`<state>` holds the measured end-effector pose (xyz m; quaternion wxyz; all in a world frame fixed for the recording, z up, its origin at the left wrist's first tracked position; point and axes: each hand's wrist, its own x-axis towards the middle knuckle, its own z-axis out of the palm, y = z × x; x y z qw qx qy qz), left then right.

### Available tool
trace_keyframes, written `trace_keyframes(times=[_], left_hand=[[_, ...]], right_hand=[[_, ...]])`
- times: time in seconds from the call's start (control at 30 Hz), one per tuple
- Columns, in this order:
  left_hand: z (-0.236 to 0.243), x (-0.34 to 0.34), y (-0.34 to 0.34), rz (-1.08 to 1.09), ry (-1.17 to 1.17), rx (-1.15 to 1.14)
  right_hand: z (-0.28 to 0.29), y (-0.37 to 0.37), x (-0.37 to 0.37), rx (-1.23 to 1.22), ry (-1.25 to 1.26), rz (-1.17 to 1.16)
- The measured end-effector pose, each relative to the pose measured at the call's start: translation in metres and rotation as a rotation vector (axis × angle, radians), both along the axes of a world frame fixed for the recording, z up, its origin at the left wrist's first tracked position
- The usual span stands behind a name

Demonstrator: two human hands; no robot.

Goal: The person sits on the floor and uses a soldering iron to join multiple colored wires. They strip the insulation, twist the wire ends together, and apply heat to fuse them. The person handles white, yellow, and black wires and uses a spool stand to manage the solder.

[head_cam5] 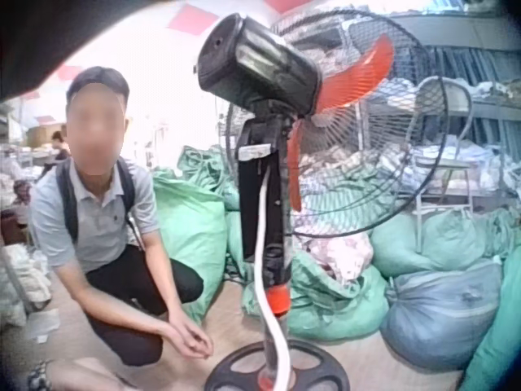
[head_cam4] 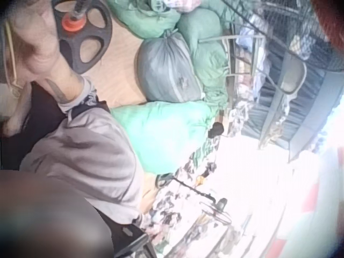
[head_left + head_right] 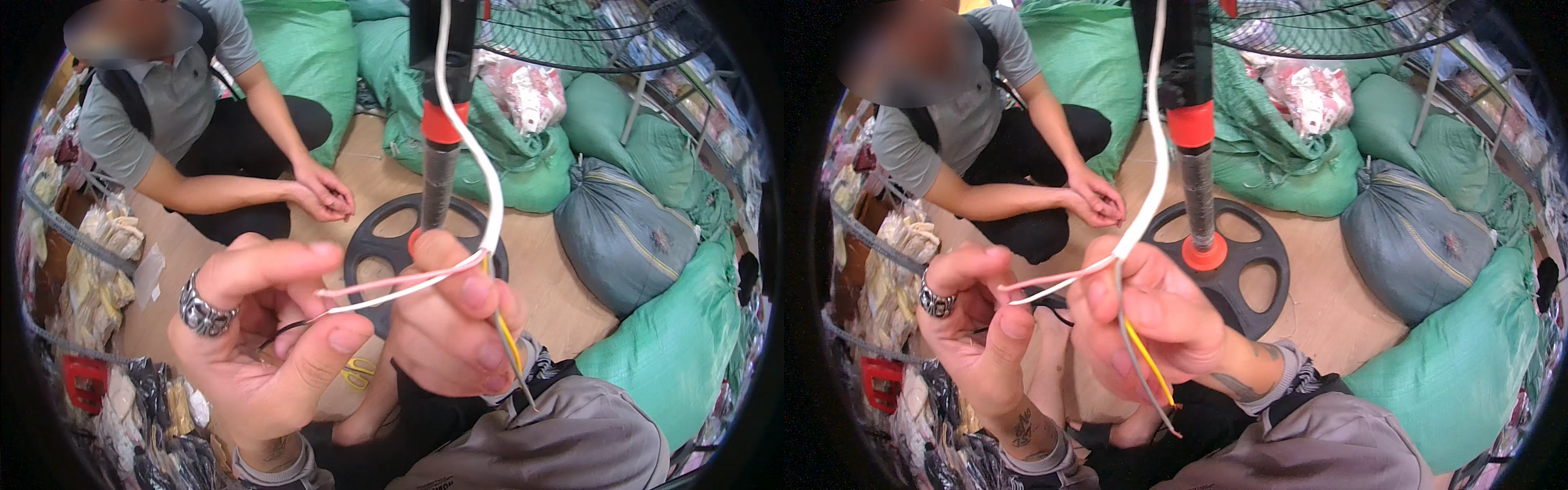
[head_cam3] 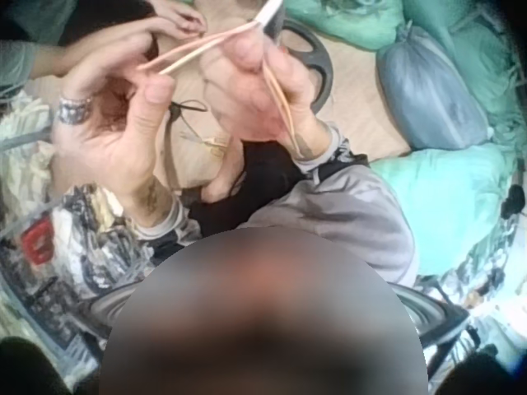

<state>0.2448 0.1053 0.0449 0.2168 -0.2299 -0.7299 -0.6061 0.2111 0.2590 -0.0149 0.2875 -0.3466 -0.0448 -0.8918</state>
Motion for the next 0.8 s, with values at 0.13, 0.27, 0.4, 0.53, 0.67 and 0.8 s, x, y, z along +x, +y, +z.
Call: trace_keyframes(times=[0.13, 0.27, 0.4, 0.53, 0.67, 0.8], left_hand=[[-0.007, 0.006, -0.004, -0.026, -0.107, 0.229], [-0.011, 0.009, -0.005, 0.002, -0.098, 0.253], [-0.014, 0.013, -0.005, -0.022, -0.075, 0.319], [-0.028, 0.005, -0.019, -0.197, -0.017, 0.341], [-0.06, -0.013, -0.03, -0.196, 0.066, 0.273], [-0.078, -0.013, -0.033, -0.206, 0.02, 0.228]], right_hand=[[-0.002, 0.002, -0.008, 0.145, 0.092, -0.121], [-0.001, -0.005, -0.006, 0.153, 0.054, -0.251], [0.002, -0.015, -0.006, 0.105, 0.03, -0.319], [0.003, -0.021, -0.006, 0.118, 0.018, -0.37], [0.005, -0.023, -0.003, 0.19, 0.015, -0.426], [0.007, -0.027, -0.001, 0.27, 0.033, -0.468]])
